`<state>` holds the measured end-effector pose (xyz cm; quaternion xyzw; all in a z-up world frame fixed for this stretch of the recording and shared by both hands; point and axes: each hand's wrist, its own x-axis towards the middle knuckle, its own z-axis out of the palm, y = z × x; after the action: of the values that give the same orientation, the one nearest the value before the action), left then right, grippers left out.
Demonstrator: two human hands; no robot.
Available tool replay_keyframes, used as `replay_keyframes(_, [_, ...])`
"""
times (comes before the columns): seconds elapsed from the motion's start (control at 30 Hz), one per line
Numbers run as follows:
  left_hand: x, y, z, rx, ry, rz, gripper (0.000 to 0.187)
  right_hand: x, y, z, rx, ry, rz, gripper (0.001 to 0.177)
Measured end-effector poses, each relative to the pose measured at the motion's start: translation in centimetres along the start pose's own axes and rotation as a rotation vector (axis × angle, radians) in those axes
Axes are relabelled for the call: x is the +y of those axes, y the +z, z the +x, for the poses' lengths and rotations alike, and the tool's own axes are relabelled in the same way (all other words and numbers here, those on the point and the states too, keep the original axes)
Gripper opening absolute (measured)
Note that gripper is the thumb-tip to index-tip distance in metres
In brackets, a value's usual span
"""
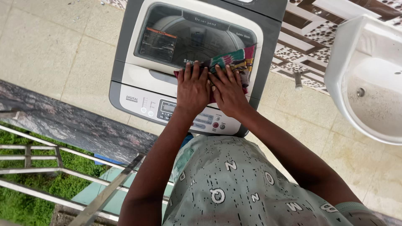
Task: The person wipes the exterior surfaces, lid, and control panel of a washing machine by hand with a cloth and then opens the lid to place the cloth inside.
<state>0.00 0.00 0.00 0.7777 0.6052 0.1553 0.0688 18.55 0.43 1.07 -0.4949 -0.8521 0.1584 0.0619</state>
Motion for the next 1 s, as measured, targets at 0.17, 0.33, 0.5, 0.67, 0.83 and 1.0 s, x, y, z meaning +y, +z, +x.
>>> replay_keyframes(0.17, [-0.4,-3.8,1.4,0.039,-0.010,-0.169,0.057,-1.0,-2.6,0.5,0.108,0.110,0.095,0.054])
replay_keyframes(0.33, [-2.3,-4.8,3.6,0.013,-0.065,-0.131,0.062,-0.5,-6.0,3.9,0.060,0.290,-0.118,0.081])
replay_keyframes(0.5, [-3.1,-4.7,6.1,-0.259,-0.147,-0.062,0.042,1.4,-6.5,3.7,0.001,0.386,-0.042,0.046])
replay_keyframes(0.67, [-4.7,-7.0,7.2,-0.334,-0.199,-0.326,0.037,3.5,-7.1,2.6,0.095,0.413,0.437,0.031])
replay_keyframes(0.83, [-4.8,-10.1,7.5,-0.344,-0.314,-0.637,0.038,3.9,-8.8,2.6,0.084,0.576,1.115,0.031])
replay_keyframes(1.0, [0.3,-12.2,5.5,-0.062,-0.404,-0.893,0.025,-1.6,-10.1,1.1,0.334,0.523,0.987,0.033])
